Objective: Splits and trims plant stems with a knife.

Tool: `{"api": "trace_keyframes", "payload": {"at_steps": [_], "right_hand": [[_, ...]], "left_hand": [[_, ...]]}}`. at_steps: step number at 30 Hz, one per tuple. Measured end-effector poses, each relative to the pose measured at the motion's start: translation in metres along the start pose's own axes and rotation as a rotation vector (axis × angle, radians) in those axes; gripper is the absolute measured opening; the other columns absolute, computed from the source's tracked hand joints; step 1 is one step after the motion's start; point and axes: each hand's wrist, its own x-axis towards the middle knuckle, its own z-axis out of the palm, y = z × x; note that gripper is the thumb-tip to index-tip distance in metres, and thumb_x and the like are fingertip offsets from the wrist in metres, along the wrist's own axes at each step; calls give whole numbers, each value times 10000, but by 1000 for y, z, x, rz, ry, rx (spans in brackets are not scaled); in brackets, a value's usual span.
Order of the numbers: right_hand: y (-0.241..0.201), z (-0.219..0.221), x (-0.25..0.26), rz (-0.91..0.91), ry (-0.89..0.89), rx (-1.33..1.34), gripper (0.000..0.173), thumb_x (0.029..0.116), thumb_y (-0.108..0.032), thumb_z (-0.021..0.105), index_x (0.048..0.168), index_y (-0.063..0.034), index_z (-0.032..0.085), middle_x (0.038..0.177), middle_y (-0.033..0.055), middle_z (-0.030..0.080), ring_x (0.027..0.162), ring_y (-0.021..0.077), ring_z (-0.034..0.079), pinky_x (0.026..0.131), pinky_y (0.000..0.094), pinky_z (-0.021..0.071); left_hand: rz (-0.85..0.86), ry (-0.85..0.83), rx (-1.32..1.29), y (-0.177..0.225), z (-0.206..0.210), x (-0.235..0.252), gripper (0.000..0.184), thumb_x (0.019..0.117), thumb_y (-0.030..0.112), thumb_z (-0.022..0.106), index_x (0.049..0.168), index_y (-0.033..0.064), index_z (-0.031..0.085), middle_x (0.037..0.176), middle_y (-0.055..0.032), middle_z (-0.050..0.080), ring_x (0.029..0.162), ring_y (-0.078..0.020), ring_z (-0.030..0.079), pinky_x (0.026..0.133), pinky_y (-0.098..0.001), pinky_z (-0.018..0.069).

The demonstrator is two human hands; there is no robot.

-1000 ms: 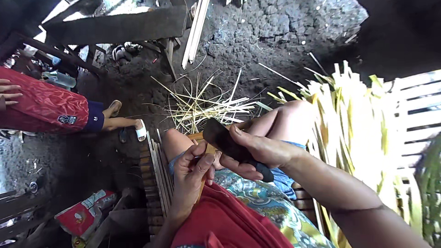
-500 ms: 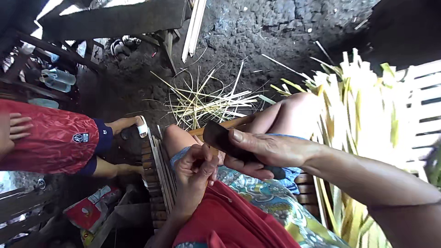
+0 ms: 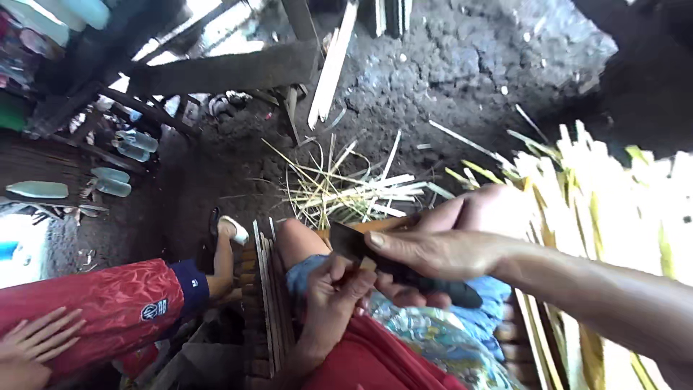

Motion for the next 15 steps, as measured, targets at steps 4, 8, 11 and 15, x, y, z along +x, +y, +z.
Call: {"api": "trace_keyframes", "payload": {"at_steps": [4,8,11,15], "right_hand": [[4,-22,-1,-189,261,-400,547,1011,-675,382,1227,-205,561,760,-100,604,609,-1,600,546,180,533],[9,-7,-2,-589,695,-679,372,868,-569,729,926,-202,722,718,-180,629,619,-133,537,545,86,454],[8,2,2,-839,900,-770,332,906,-507,727,878,-177,708,707,-171,617,626,-156,498,564,64,418],[11,-10,4,-987,1153,-844,391,937,-503,699,912,-112,707,789,-106,683,746,-118,599,680,105,498]], "left_hand": [[19,-55,69,6,-5,14,159,988,25,588,1111,21,689,876,25,674,644,12,596,581,-164,529],[360,-228,245,21,-13,50,529,1059,533,398,1061,137,748,1091,119,699,995,79,626,880,-165,534],[484,-135,59,21,18,84,558,1030,612,374,983,199,746,964,165,714,955,86,628,873,-155,509],[339,-253,-119,36,49,115,425,1093,377,391,939,102,675,839,129,663,785,97,592,727,-121,491]]}}
